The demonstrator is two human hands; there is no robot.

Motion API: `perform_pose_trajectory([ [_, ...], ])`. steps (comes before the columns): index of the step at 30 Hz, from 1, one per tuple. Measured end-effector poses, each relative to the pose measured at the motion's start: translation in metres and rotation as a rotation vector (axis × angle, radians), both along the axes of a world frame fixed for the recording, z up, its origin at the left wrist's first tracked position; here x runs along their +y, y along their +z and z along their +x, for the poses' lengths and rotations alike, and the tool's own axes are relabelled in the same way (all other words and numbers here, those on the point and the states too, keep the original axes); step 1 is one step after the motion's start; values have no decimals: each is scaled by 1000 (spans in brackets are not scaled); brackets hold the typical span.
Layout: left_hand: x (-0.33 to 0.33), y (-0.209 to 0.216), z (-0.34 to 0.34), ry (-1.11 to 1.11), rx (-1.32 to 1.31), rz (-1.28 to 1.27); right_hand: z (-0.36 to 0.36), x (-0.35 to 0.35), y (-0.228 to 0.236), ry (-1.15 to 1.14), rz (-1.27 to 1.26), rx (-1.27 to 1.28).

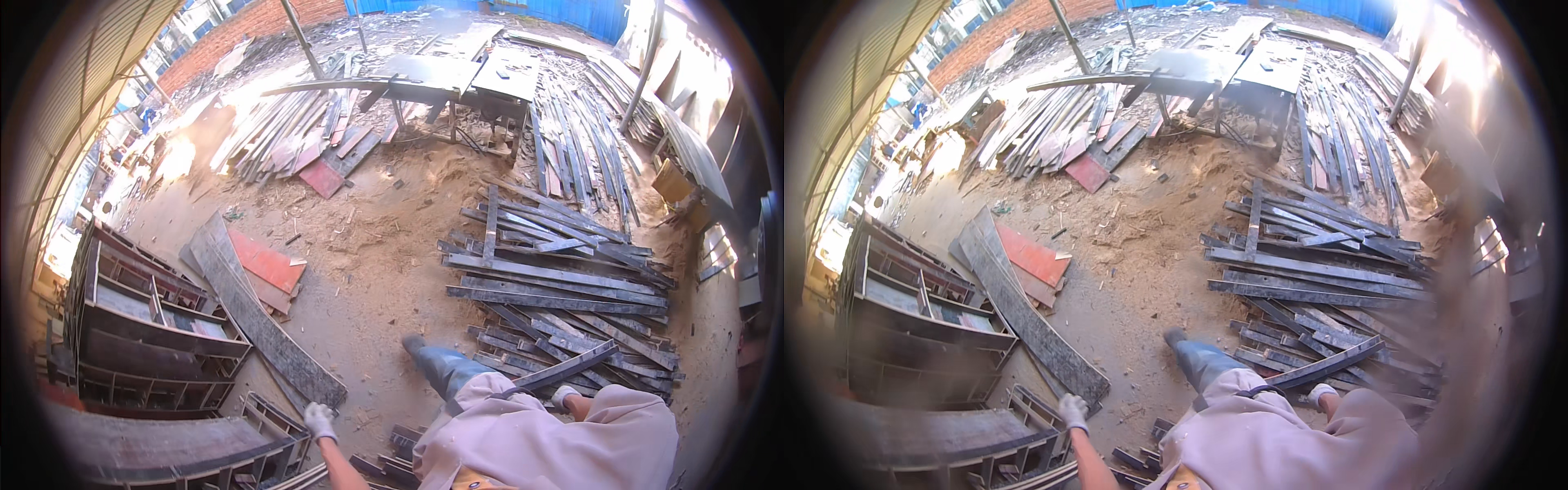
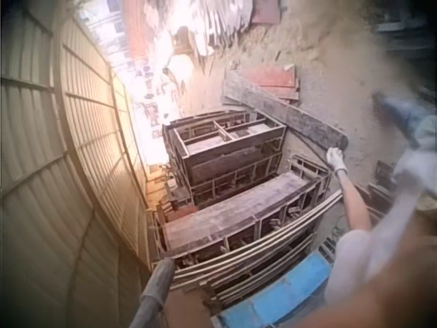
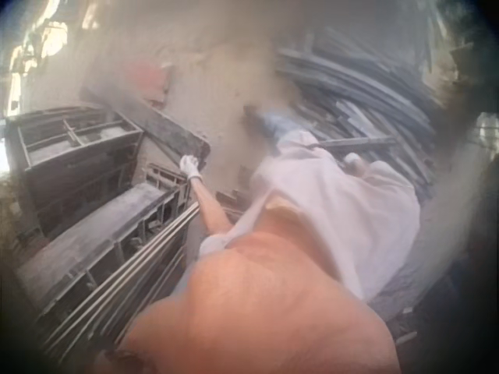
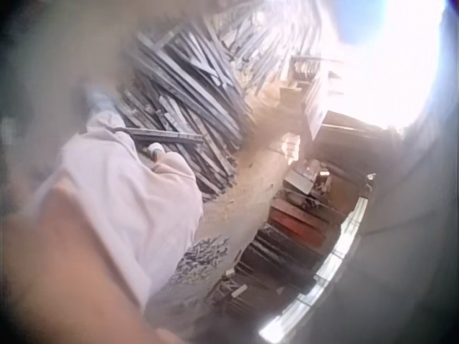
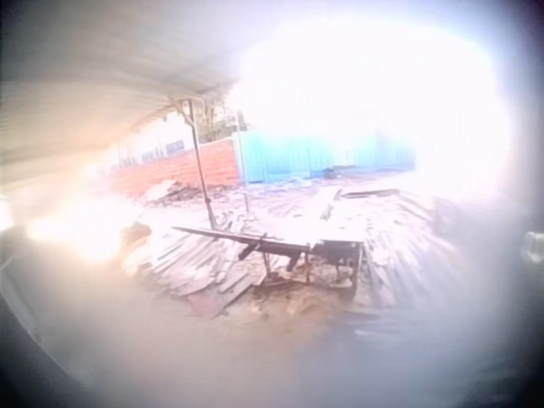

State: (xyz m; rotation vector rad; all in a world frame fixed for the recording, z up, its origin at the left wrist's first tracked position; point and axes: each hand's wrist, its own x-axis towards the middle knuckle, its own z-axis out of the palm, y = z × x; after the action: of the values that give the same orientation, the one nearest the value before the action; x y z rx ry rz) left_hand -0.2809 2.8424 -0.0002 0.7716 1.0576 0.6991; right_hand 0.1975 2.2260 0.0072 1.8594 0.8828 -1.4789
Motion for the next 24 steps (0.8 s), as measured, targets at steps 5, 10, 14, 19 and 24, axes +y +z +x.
perform_pose_trajectory([
  [5, 160, 9, 120, 283, 351, -1, 35, 146, -52, -334, 130, -195],
  [10, 185, -67, 189, -595, 825, -87, 140, 493, 20, -812, 820, -275],
  [14, 245, -77, 279, -1106, 1033, 138, 216, 692, 110, -1084, 1126, -26],
  [19, 379, -93, 374, -1315, 1044, 223, 312, 830, 116, -1588, 1206, 258],
  [24, 568, -105, 483, -1427, 1088, 211, 409, 924, 115, -2055, 1047, 236],
])
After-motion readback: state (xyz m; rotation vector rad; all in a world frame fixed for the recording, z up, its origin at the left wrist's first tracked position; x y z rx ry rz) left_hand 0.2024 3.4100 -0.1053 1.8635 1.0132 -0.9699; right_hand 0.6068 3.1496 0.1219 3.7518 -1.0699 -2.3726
